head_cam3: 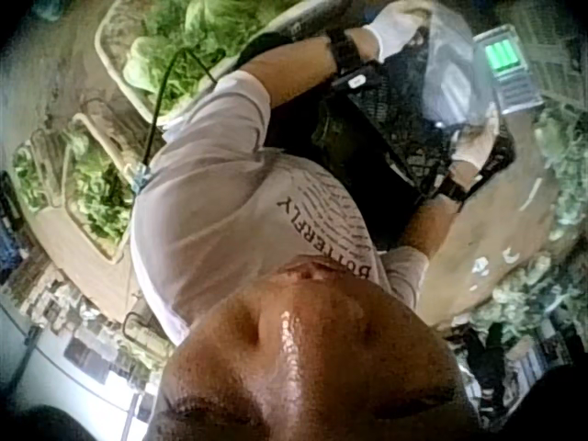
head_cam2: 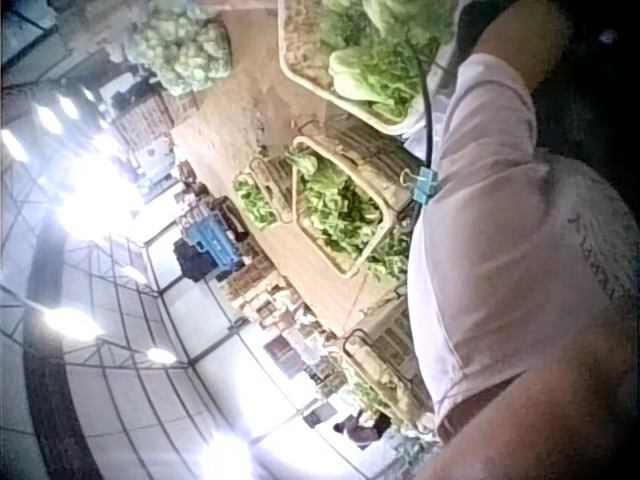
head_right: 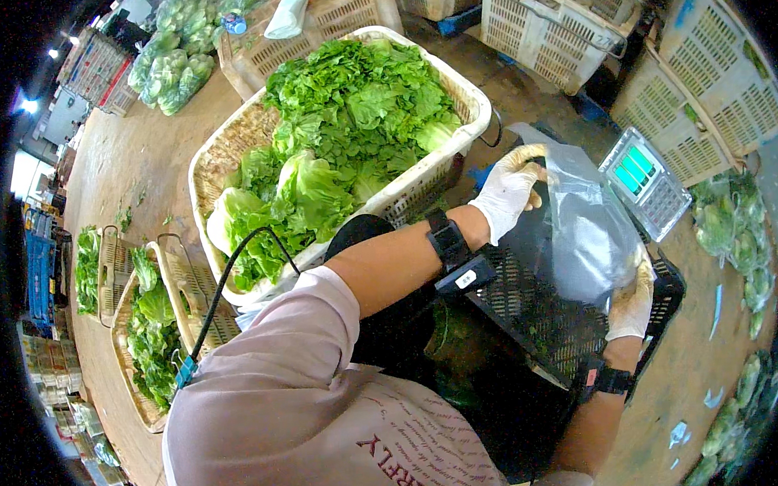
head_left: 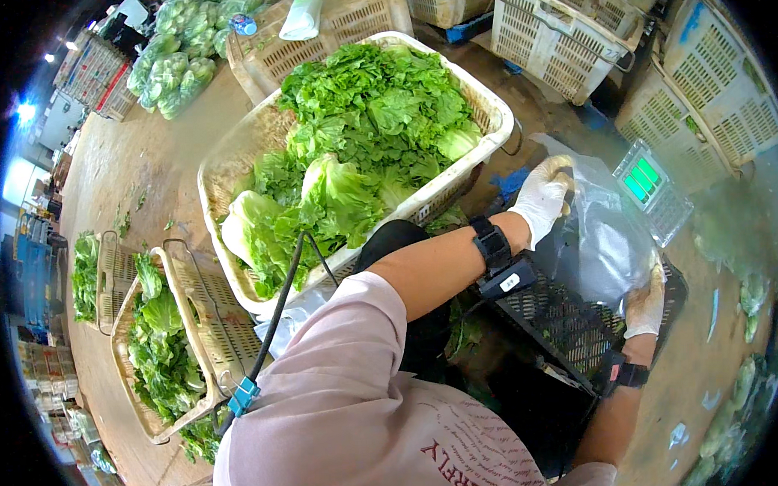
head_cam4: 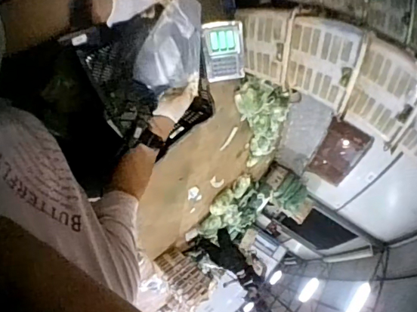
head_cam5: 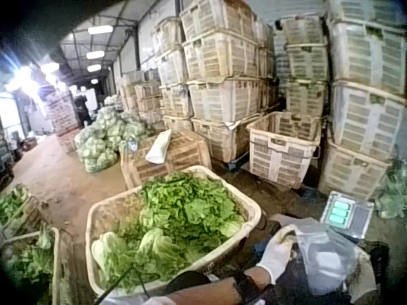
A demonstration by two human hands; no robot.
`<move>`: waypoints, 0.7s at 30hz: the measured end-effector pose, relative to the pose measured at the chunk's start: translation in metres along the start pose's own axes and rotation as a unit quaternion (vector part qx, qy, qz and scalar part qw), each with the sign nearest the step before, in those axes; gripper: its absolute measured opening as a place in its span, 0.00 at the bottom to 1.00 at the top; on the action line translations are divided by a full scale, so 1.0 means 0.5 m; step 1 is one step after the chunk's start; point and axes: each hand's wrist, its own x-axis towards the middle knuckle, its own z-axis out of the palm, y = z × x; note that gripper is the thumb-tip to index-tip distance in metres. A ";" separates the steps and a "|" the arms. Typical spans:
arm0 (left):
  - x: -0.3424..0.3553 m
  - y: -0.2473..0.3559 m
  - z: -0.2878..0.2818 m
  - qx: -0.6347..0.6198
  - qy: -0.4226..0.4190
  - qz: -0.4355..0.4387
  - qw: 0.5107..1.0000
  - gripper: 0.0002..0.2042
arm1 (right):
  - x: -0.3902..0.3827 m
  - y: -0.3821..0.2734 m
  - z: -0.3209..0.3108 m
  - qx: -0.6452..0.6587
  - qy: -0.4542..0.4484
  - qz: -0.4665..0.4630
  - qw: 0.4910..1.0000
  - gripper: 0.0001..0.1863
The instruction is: The person packs heads of lettuce into plastic bags and places them into a black crate. They repeatedly pick lettuce from a white bin, open a bag, insert the lettuce, and set the bag into the crate.
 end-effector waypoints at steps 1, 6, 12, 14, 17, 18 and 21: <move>0.002 -0.013 -0.006 0.008 0.015 0.075 0.997 0.09 | 0.006 0.005 -0.024 -0.029 0.012 -0.011 0.999 0.20; -0.038 0.025 0.025 0.437 0.095 0.468 0.762 0.16 | -0.022 0.026 -0.017 -0.176 0.075 -0.037 0.981 0.12; -0.115 -0.030 0.057 0.469 -0.341 0.153 0.800 0.17 | -0.096 0.051 0.078 -0.249 -0.088 -0.098 0.960 0.15; -0.103 -0.045 0.055 0.478 -0.335 0.171 0.794 0.17 | -0.093 0.068 0.097 -0.299 -0.033 -0.098 0.949 0.13; -0.084 -0.047 0.043 0.485 -0.309 0.218 0.789 0.15 | -0.099 0.027 0.117 -0.322 -0.080 -0.019 0.943 0.11; -0.081 -0.044 0.040 0.488 -0.281 0.247 0.789 0.15 | -0.095 0.026 0.113 -0.352 -0.094 -0.031 0.931 0.11; -0.077 -0.037 0.040 0.550 -0.297 0.233 0.745 0.13 | -0.094 0.036 0.102 -0.316 -0.107 -0.012 0.942 0.11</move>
